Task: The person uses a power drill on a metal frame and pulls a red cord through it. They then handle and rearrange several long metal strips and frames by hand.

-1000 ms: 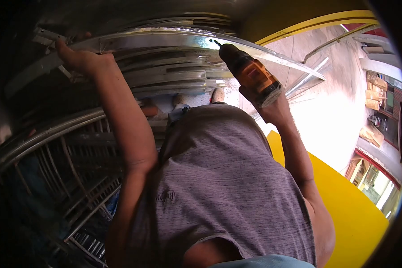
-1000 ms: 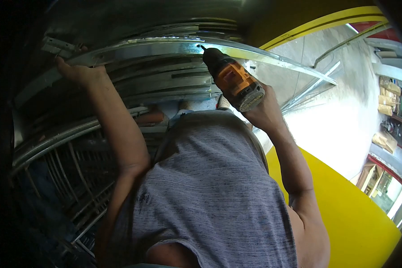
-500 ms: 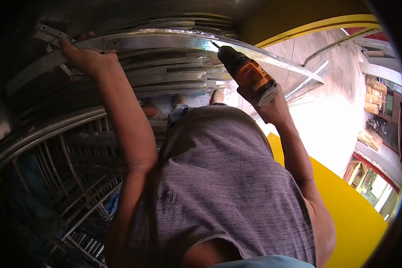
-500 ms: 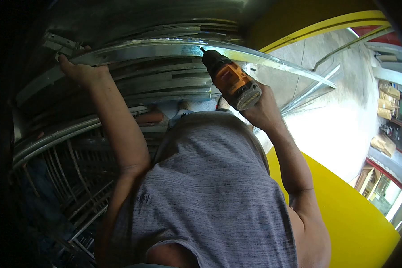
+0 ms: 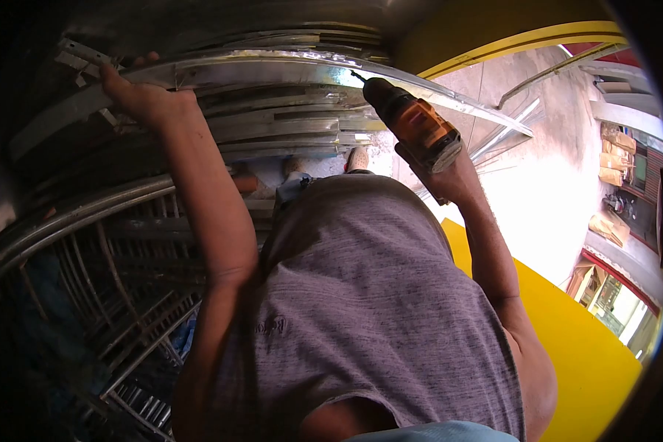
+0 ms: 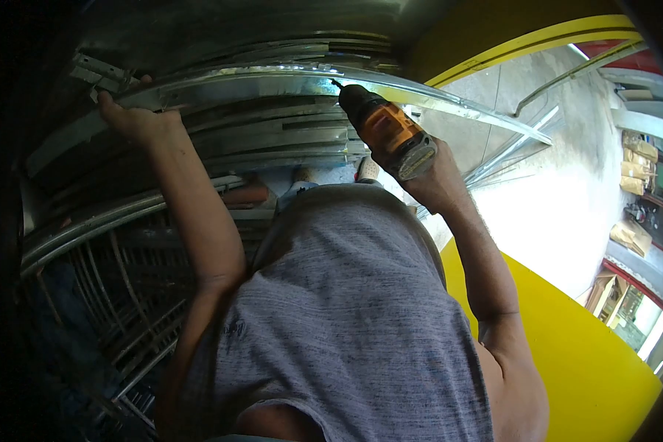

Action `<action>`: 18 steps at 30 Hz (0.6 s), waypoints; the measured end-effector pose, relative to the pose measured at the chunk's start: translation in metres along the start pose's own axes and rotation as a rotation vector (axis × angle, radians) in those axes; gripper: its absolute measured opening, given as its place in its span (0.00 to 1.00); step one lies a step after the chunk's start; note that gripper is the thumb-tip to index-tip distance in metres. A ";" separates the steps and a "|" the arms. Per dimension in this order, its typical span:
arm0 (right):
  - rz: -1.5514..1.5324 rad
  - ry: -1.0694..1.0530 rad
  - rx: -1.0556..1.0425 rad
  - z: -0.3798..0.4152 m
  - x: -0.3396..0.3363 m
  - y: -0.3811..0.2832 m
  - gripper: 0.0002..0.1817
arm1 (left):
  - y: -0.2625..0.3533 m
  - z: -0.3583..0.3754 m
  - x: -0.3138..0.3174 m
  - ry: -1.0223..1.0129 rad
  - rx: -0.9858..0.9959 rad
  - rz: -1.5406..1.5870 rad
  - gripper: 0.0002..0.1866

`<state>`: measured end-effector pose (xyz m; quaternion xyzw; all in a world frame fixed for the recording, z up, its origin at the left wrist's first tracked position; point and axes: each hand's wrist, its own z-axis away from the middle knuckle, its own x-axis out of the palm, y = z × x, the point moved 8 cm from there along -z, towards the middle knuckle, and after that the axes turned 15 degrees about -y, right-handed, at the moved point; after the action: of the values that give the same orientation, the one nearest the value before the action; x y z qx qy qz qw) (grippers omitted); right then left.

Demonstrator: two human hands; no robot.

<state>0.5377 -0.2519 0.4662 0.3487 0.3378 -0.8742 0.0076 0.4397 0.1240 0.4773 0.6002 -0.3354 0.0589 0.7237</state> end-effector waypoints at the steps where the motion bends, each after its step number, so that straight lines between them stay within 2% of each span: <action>1: 0.000 0.000 0.001 -0.001 0.001 0.003 0.25 | 0.000 0.001 0.000 0.019 -0.011 -0.012 0.22; 4: -0.043 -0.019 -0.055 -0.001 0.005 0.005 0.23 | 0.001 0.007 0.004 0.024 -0.026 0.011 0.22; 7: -0.113 -0.086 0.044 -0.002 0.006 0.000 0.23 | -0.001 -0.002 -0.002 -0.004 0.015 -0.008 0.21; 11: -0.051 -0.037 0.020 -0.008 0.007 0.006 0.22 | -0.006 -0.002 -0.009 0.016 -0.023 0.003 0.21; 13: -0.014 -0.095 0.068 -0.009 0.007 0.006 0.27 | -0.008 -0.002 -0.011 0.031 -0.044 0.023 0.21; 18: 0.001 -0.109 0.137 -0.011 0.000 -0.005 0.31 | -0.006 0.005 -0.008 0.073 -0.060 -0.003 0.21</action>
<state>0.5428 -0.2414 0.4630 0.3003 0.2760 -0.9130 0.0025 0.4348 0.1207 0.4682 0.5761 -0.3095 0.0696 0.7533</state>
